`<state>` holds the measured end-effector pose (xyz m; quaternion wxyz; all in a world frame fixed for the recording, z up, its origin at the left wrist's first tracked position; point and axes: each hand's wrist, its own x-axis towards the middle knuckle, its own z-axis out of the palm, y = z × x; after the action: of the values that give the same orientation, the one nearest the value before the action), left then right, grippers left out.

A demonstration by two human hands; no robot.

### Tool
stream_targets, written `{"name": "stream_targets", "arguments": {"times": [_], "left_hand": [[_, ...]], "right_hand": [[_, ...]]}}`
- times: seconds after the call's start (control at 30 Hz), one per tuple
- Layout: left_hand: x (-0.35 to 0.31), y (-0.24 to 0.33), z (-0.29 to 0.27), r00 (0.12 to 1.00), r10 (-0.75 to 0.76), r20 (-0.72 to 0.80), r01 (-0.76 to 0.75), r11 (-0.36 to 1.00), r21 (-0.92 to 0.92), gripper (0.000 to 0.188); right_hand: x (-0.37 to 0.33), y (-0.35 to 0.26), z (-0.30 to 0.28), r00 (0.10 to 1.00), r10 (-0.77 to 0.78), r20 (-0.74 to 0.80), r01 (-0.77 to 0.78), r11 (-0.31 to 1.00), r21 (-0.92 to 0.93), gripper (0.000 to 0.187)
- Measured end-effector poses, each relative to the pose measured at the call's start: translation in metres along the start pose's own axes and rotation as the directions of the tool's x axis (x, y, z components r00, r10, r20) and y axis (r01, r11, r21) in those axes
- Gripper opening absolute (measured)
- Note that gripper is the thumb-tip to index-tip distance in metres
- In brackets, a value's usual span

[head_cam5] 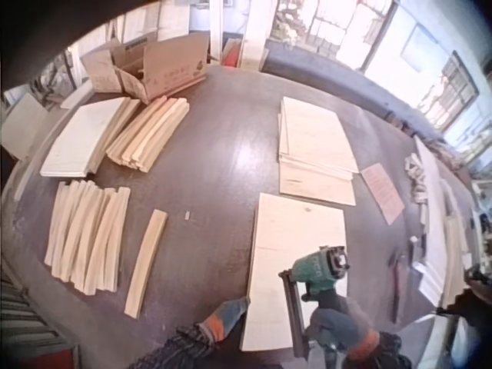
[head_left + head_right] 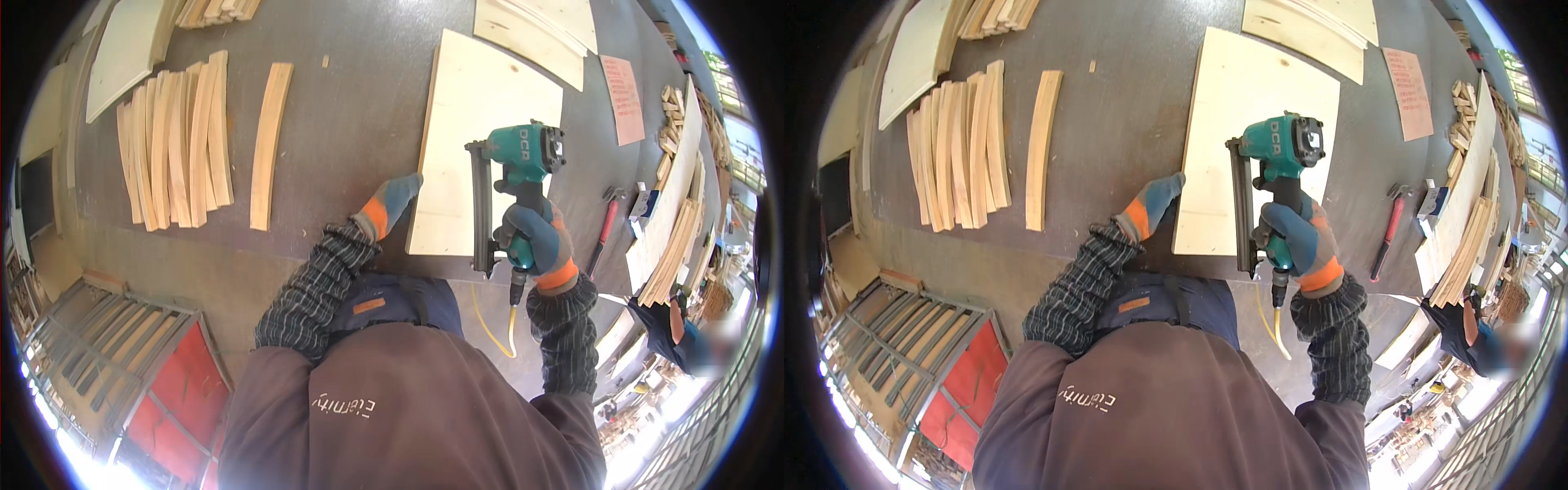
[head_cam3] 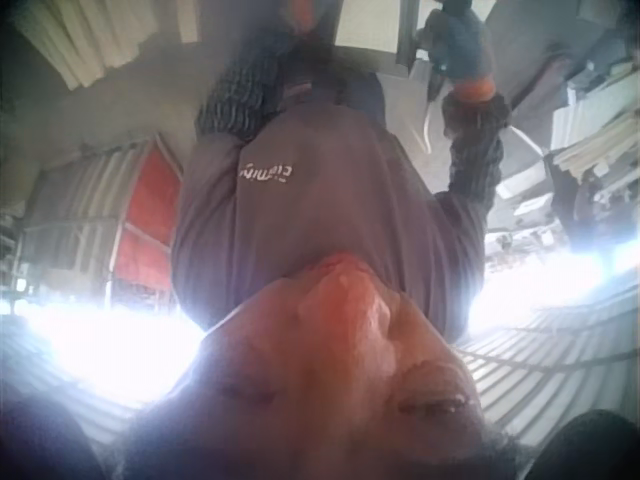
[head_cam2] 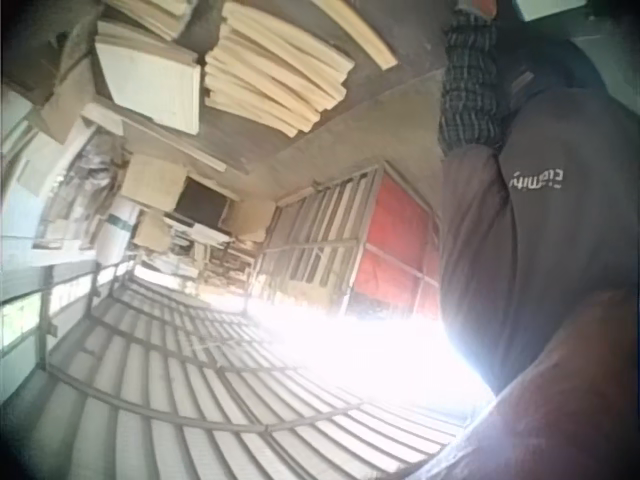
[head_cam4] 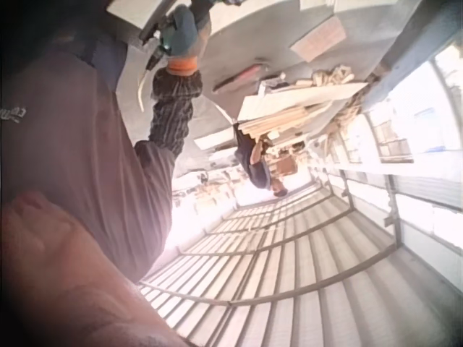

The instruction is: Assembling wooden frames using a pneumatic nail gun and a hammer.

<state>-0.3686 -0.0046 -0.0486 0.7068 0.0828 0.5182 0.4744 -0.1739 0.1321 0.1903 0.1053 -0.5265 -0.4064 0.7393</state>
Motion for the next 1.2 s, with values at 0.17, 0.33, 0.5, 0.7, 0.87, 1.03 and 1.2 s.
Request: {"name": "stream_targets", "arguments": {"times": [0.17, 0.33, 0.5, 0.7, 0.87, 1.03, 1.2], "left_hand": [[-0.009, 0.011, 0.004, 0.996, -0.06, 0.07, 0.067, 0.993, -0.101, 0.057], [-0.008, 0.007, 0.006, 0.99, -0.139, -0.019, 0.135, 0.98, -0.149, 0.057], [-0.001, -0.001, 0.005, 0.996, -0.085, 0.027, 0.089, 0.98, -0.18, 0.053], [0.0, -0.005, 0.001, 0.984, -0.172, 0.039, 0.176, 0.95, -0.257, 0.059], [-0.004, 0.017, 0.01, 0.963, -0.267, -0.042, 0.256, 0.951, -0.174, 0.058], [-0.052, 0.063, 0.025, 0.84, 0.381, -0.386, 0.112, 0.575, 0.811, 0.049], [0.026, 0.123, 0.031, 0.717, 0.657, -0.233, -0.097, 0.425, 0.9, 0.046]], "right_hand": [[0.057, -0.029, 0.003, 1.0, 0.009, 0.004, -0.009, 1.0, -0.008, 0.044], [0.115, -0.056, 0.01, 0.989, -0.098, 0.113, 0.102, 0.994, -0.028, 0.028], [0.16, -0.066, 0.024, 0.993, -0.084, 0.087, 0.088, 0.995, -0.04, 0.028], [0.17, -0.069, 0.029, 0.996, -0.082, 0.017, 0.083, 0.994, -0.073, 0.025], [0.168, -0.066, 0.025, 0.997, -0.073, -0.006, 0.072, 0.996, -0.061, 0.029], [0.172, -0.057, 0.016, 0.997, -0.048, 0.058, 0.049, 0.999, -0.022, 0.025], [0.174, -0.05, 0.01, 0.998, -0.068, 0.016, 0.069, 0.997, -0.047, 0.025]]}}
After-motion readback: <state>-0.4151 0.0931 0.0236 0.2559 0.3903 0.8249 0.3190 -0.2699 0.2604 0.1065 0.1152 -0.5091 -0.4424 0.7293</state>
